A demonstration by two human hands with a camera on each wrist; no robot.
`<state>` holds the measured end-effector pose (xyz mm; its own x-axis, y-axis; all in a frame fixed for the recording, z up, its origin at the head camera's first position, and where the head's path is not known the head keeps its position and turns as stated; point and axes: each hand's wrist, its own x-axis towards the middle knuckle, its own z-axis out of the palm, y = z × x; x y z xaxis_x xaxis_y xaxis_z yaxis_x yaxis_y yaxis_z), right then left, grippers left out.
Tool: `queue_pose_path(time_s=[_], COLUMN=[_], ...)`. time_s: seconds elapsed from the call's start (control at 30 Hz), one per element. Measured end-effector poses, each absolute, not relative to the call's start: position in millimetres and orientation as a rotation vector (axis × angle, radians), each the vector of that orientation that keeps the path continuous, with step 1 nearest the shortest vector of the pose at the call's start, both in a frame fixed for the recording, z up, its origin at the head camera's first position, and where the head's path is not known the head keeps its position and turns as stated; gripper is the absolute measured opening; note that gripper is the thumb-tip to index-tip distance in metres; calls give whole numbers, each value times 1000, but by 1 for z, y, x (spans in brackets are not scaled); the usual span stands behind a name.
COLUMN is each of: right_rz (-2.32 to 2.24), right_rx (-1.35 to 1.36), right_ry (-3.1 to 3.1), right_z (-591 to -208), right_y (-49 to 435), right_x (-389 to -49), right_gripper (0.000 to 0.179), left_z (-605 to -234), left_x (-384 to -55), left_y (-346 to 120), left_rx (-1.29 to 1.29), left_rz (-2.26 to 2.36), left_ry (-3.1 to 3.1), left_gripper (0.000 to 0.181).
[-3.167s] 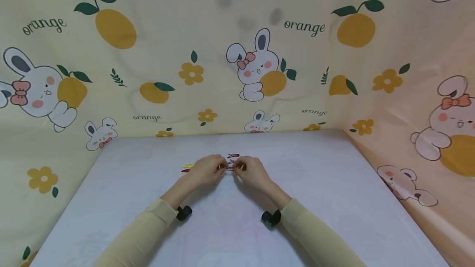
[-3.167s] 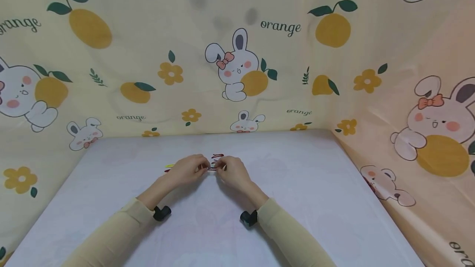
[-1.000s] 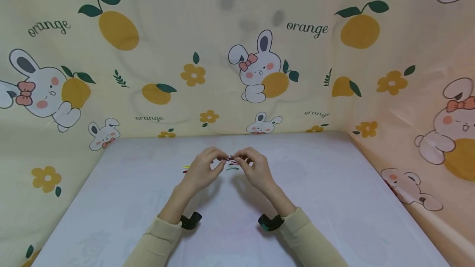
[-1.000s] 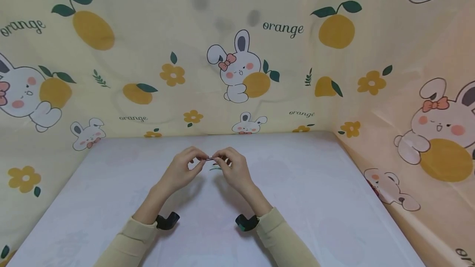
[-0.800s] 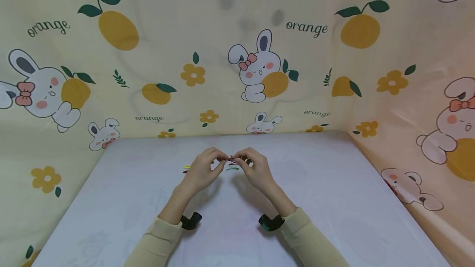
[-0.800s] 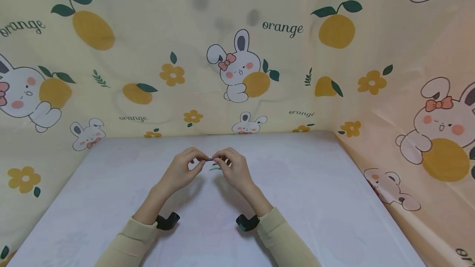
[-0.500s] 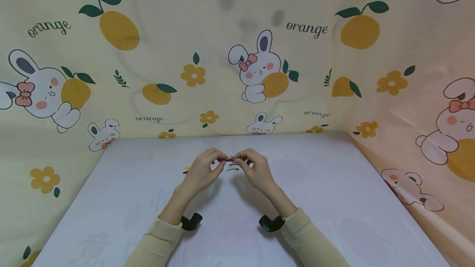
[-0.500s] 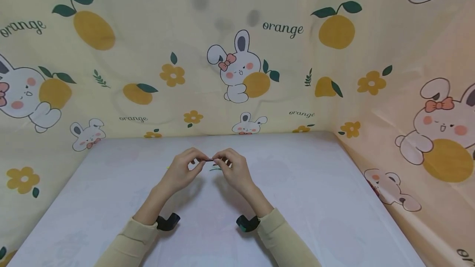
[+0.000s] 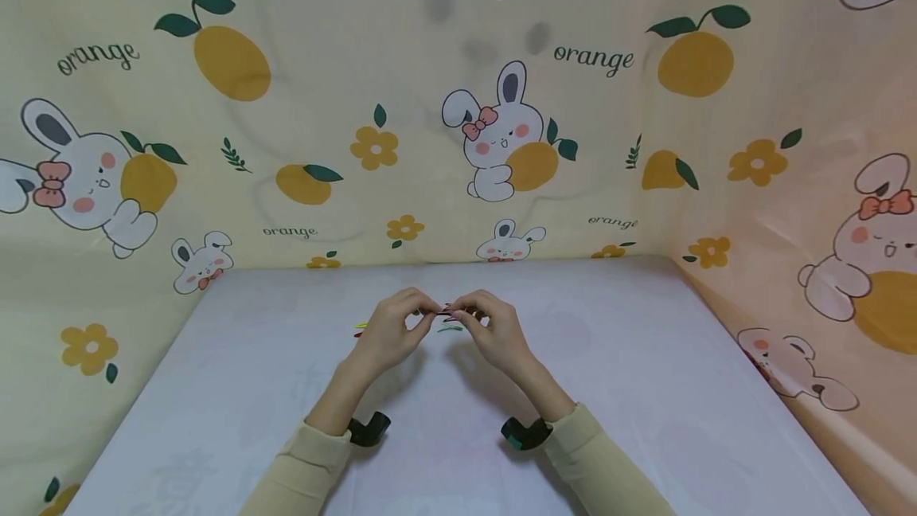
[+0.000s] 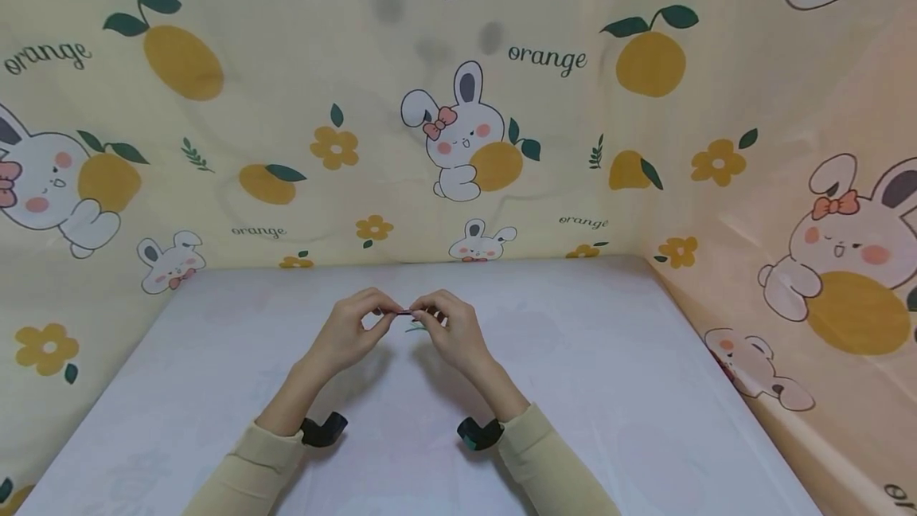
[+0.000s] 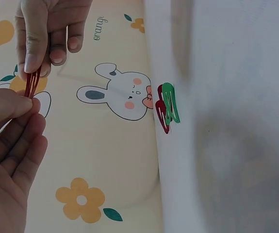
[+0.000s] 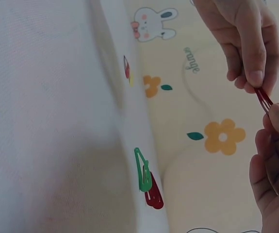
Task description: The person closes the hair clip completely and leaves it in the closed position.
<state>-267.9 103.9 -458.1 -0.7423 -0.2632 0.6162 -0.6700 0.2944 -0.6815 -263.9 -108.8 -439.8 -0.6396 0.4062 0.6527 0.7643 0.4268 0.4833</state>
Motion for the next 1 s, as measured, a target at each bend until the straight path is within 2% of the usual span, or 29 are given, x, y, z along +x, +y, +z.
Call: queue_pose_path(time_s=[0.33,0.63,1.0], right_rz=[1443,1443,1464], right_rx=[872,872,898], right_ry=[-2161,-2157,-2147], right_z=[-430,-455,-459], right_y=[101,104,108], right_x=[-246,-264,-268], right_gripper=[9,12,11], left_z=[-441,-440,-441], left_x=[-265,-265,-265], left_y=[-112,-112,-114], left_rx=[-1033,-1063,-1060], left_rz=[-1123,-1122,-1133], left_ry=[-2235,-2221,-2243], left_gripper=[18,18,17])
